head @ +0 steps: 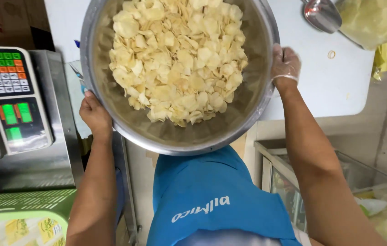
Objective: Mixing fried chips with seasoning powder in a large metal bowl by hand
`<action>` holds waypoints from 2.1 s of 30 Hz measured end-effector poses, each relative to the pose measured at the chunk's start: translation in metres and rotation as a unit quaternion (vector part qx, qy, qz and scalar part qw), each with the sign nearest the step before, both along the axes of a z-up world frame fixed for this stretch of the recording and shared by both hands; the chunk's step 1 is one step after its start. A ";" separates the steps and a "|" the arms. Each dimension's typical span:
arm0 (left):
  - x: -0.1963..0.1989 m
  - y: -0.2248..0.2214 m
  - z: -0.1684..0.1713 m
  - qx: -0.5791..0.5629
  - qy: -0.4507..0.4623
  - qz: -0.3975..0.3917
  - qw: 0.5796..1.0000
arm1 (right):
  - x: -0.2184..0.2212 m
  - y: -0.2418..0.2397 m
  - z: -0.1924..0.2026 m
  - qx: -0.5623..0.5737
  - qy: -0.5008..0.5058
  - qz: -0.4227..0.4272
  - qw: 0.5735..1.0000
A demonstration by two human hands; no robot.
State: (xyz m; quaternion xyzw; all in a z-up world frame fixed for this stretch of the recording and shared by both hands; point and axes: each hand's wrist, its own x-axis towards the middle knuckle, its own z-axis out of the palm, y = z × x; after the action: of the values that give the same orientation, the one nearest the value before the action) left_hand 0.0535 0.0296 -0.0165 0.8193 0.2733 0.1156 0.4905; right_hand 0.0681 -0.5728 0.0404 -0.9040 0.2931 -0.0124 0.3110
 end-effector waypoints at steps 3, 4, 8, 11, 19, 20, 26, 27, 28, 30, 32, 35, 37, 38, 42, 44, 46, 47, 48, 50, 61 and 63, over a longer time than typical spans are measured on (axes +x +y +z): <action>-0.002 -0.010 0.005 -0.026 -0.028 0.036 0.999 | -0.002 0.024 0.033 -0.119 -0.040 0.076 0.989; -0.001 -0.013 0.008 -0.022 -0.032 0.037 0.999 | -0.001 0.030 0.028 -0.128 -0.020 0.115 0.985; 0.002 -0.014 0.005 -0.015 -0.033 0.039 0.999 | -0.001 0.058 0.000 -0.155 0.060 0.273 0.948; 0.002 -0.023 0.018 -0.023 -0.034 0.044 0.998 | 0.022 0.069 -0.019 -0.318 0.165 0.374 0.856; -0.001 -0.023 0.014 -0.025 -0.033 0.046 0.998 | 0.033 0.047 -0.069 -0.293 0.177 0.349 0.872; 0.001 -0.023 0.011 -0.024 -0.034 0.042 0.998 | 0.034 0.051 -0.059 -0.280 0.172 0.349 0.878; -0.002 -0.026 0.018 -0.025 -0.027 0.044 0.998 | 0.029 0.059 -0.035 -0.323 0.203 0.410 0.829; -0.002 -0.026 0.019 -0.025 -0.030 0.045 0.998 | 0.025 0.066 -0.011 -0.325 0.200 0.409 0.829; -0.002 -0.026 0.020 -0.021 -0.025 0.046 0.998 | 0.021 0.073 0.012 -0.291 0.218 0.386 0.848; -0.003 -0.024 0.019 -0.016 -0.024 0.048 0.998 | 0.020 0.079 0.051 -0.258 0.231 0.361 0.866; -0.004 -0.021 0.014 -0.009 -0.013 0.042 0.999 | 0.024 0.078 0.081 -0.062 0.138 0.282 0.947; -0.004 -0.022 0.011 -0.017 -0.014 0.042 0.999 | 0.040 0.086 0.121 0.006 0.112 0.172 0.979; -0.001 -0.030 0.032 -0.010 0.004 0.033 0.999 | 0.100 0.044 0.083 -0.211 0.161 0.267 0.926; -0.002 -0.034 0.043 -0.003 0.028 0.026 0.999 | 0.128 0.023 0.063 -0.415 0.205 0.346 0.816; -0.002 -0.040 0.056 -0.021 0.033 0.029 0.999 | 0.152 0.082 0.182 0.254 -0.109 -0.091 0.957; -0.002 -0.041 0.056 -0.025 0.036 0.035 0.998 | 0.160 0.079 0.197 0.156 -0.055 -0.154 0.974; -0.002 -0.038 0.045 -0.027 0.026 0.040 0.999 | 0.145 0.046 0.162 0.211 -0.158 -0.071 0.962; -0.002 -0.036 0.040 -0.029 0.017 0.043 0.998 | 0.139 0.029 0.143 0.264 -0.256 0.013 0.930; 0.000 -0.036 0.041 -0.028 0.019 0.047 0.998 | 0.124 0.031 0.147 0.266 -0.253 0.016 0.930; -0.002 -0.036 0.041 -0.005 -0.001 0.018 1.000 | 0.088 0.033 0.152 0.219 -0.100 -0.113 0.964; 0.001 -0.034 0.033 0.007 -0.017 0.029 0.999 | -0.045 -0.038 0.007 -0.098 -0.167 0.046 0.980; -0.002 -0.036 0.041 0.001 0.001 0.032 1.000 | -0.041 -0.021 0.014 -0.187 -0.223 0.115 0.950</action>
State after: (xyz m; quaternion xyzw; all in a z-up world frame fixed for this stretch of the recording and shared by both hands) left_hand 0.0511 -0.0059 0.0248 0.8108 0.2994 0.1305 0.4858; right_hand 0.0275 -0.5942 0.0542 -0.9477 0.1028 -0.2321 0.1935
